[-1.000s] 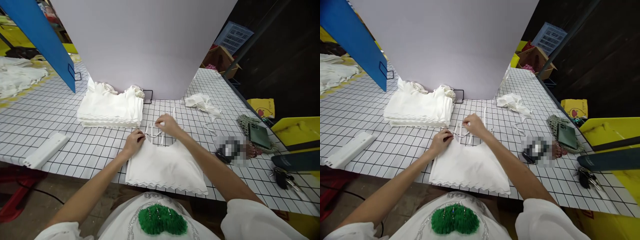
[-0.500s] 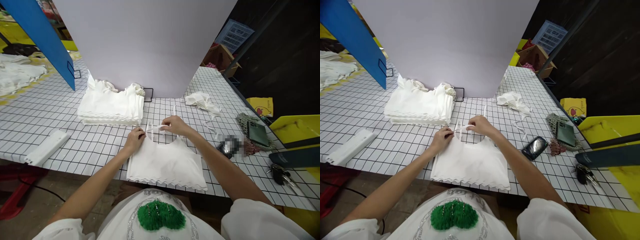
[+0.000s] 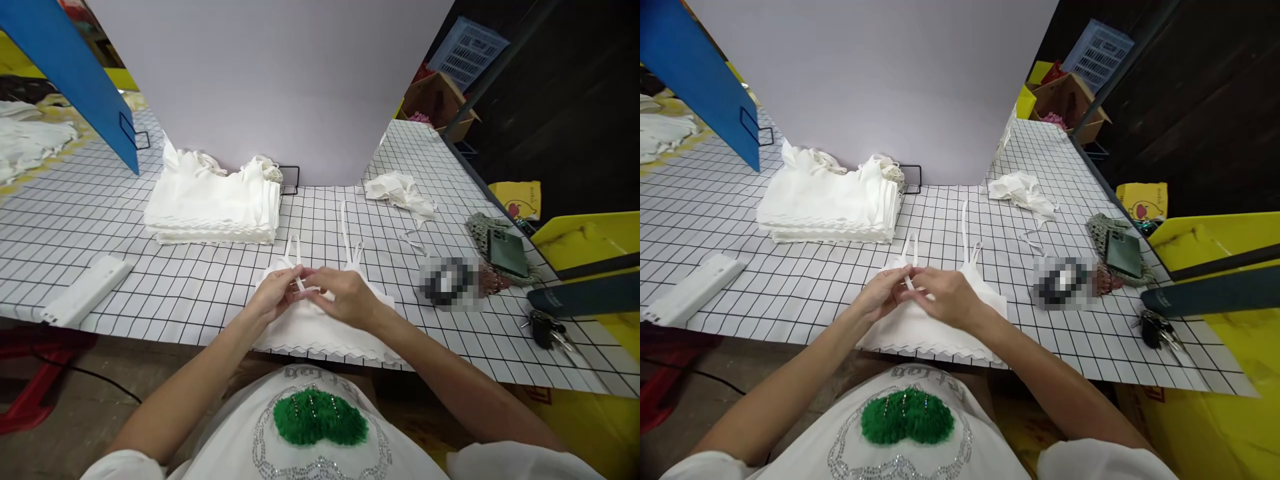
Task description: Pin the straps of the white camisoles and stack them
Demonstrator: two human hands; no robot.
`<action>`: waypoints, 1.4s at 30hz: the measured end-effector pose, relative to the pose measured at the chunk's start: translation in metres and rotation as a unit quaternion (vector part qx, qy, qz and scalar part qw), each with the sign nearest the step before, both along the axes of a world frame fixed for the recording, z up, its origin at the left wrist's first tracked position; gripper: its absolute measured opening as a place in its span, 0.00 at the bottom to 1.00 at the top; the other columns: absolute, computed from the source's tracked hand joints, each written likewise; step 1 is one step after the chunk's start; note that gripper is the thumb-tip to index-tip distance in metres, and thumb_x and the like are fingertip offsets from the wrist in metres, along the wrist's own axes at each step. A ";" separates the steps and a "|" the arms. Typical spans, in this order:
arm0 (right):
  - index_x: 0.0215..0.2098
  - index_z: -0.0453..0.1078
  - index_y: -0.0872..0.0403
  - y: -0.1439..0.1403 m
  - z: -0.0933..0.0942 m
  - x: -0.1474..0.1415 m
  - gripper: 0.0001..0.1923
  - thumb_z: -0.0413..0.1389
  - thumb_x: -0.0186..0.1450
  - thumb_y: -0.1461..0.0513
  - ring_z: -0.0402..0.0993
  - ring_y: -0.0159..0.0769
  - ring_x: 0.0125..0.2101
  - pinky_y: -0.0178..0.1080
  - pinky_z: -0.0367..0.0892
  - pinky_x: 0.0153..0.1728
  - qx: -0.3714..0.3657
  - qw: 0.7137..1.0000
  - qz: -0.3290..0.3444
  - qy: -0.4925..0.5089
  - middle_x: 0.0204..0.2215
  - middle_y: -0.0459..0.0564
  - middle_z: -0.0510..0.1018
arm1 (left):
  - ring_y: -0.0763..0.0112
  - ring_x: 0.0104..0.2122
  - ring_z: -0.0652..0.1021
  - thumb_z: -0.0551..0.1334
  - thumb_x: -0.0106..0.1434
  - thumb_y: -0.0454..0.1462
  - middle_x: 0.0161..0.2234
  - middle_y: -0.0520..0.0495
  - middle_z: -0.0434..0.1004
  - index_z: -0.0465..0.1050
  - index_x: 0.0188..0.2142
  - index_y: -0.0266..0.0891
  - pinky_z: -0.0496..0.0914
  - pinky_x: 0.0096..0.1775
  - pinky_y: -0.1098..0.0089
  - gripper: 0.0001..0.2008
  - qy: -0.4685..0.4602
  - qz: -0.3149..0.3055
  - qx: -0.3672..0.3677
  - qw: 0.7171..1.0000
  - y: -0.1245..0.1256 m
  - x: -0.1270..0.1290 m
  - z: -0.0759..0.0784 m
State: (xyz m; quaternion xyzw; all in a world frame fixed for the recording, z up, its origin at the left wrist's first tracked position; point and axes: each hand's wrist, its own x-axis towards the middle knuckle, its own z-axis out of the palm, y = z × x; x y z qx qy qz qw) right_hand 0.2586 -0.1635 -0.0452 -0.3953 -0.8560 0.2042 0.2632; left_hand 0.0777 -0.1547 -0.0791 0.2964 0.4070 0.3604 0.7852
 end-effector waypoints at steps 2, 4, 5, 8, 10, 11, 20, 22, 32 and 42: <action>0.37 0.78 0.55 0.007 -0.002 0.005 0.14 0.55 0.70 0.55 0.73 0.31 0.24 0.35 0.71 0.27 -0.111 0.989 -0.063 0.077 0.30 0.51 0.81 | 0.60 0.44 0.81 0.63 0.69 0.43 0.47 0.36 0.80 0.79 0.42 0.34 0.79 0.46 0.57 0.14 -0.025 -0.005 -0.013 1.000 0.003 -0.003 0.004; 0.37 0.79 0.56 0.019 -0.005 0.007 0.13 0.59 0.67 0.55 0.71 0.28 0.20 0.34 0.70 0.23 -0.266 0.953 -0.079 0.118 0.26 0.48 0.79 | 0.55 0.51 0.79 0.61 0.70 0.44 0.54 0.35 0.76 0.78 0.46 0.36 0.78 0.49 0.52 0.15 -0.035 -0.022 -0.013 0.999 0.006 -0.006 0.007; 0.37 0.79 0.56 0.024 -0.007 0.006 0.13 0.62 0.64 0.54 0.71 0.28 0.20 0.34 0.70 0.21 -0.343 0.928 -0.056 0.132 0.25 0.47 0.78 | 0.54 0.51 0.78 0.61 0.70 0.45 0.55 0.35 0.76 0.78 0.47 0.36 0.78 0.49 0.51 0.15 -0.031 -0.029 -0.011 0.999 0.008 -0.008 0.008; 0.32 0.79 0.57 0.032 -0.014 -0.003 0.14 0.69 0.55 0.54 0.70 0.26 0.20 0.32 0.71 0.19 -0.485 0.857 0.052 0.165 0.23 0.44 0.76 | 0.54 0.50 0.79 0.63 0.69 0.45 0.54 0.35 0.76 0.78 0.48 0.36 0.79 0.47 0.54 0.16 -0.003 -0.024 -0.008 1.000 0.014 -0.013 0.007; 0.26 0.77 0.58 0.034 -0.014 -0.009 0.15 0.70 0.53 0.54 0.70 0.25 0.19 0.31 0.72 0.19 -0.512 0.834 0.082 0.190 0.20 0.43 0.74 | 0.55 0.49 0.80 0.63 0.68 0.46 0.53 0.34 0.77 0.78 0.47 0.36 0.79 0.46 0.56 0.17 0.007 -0.021 -0.012 1.000 0.017 -0.016 0.006; 0.24 0.76 0.58 0.035 -0.013 -0.012 0.16 0.70 0.53 0.53 0.69 0.25 0.18 0.31 0.72 0.19 -0.517 0.826 0.078 0.208 0.19 0.42 0.73 | 0.54 0.49 0.80 0.63 0.68 0.48 0.51 0.34 0.79 0.78 0.46 0.35 0.79 0.46 0.56 0.18 0.004 -0.025 -0.018 1.000 0.017 -0.017 0.006; 0.23 0.71 0.58 0.065 0.001 -0.015 0.24 0.74 0.47 0.50 0.74 0.31 0.17 0.34 0.74 0.17 -0.487 0.805 -0.063 0.332 0.21 0.49 0.78 | 0.57 0.43 0.83 0.71 0.59 0.40 0.43 0.36 0.84 0.80 0.41 0.32 0.77 0.50 0.57 0.14 -0.021 -0.024 -0.007 0.999 -0.005 -0.033 0.009; 0.23 0.70 0.58 0.068 -0.003 -0.013 0.24 0.73 0.49 0.49 0.74 0.31 0.17 0.36 0.74 0.18 -0.480 0.809 -0.071 0.332 0.21 0.49 0.78 | 0.65 0.36 0.84 0.74 0.55 0.38 0.39 0.38 0.85 0.81 0.40 0.32 0.79 0.43 0.64 0.15 0.021 0.012 0.005 1.000 -0.008 -0.035 0.005; 0.48 0.77 0.50 0.060 -0.009 -0.016 0.16 0.61 0.65 0.53 0.73 0.44 0.54 0.48 0.69 0.54 -0.217 0.962 0.055 0.155 0.50 0.53 0.79 | 0.69 0.25 0.80 0.76 0.51 0.45 0.25 0.46 0.81 0.82 0.33 0.35 0.78 0.32 0.67 0.17 0.163 0.066 0.162 0.971 0.005 -0.036 0.019; 0.30 0.77 0.53 0.067 -0.023 -0.018 0.08 0.63 0.61 0.56 0.76 0.36 0.33 0.42 0.71 0.40 -0.270 0.943 -0.027 0.192 0.29 0.47 0.80 | 0.63 0.39 0.76 0.70 0.60 0.40 0.37 0.47 0.79 0.77 0.39 0.40 0.70 0.42 0.61 0.09 0.398 -0.004 0.361 0.843 0.014 -0.048 -0.013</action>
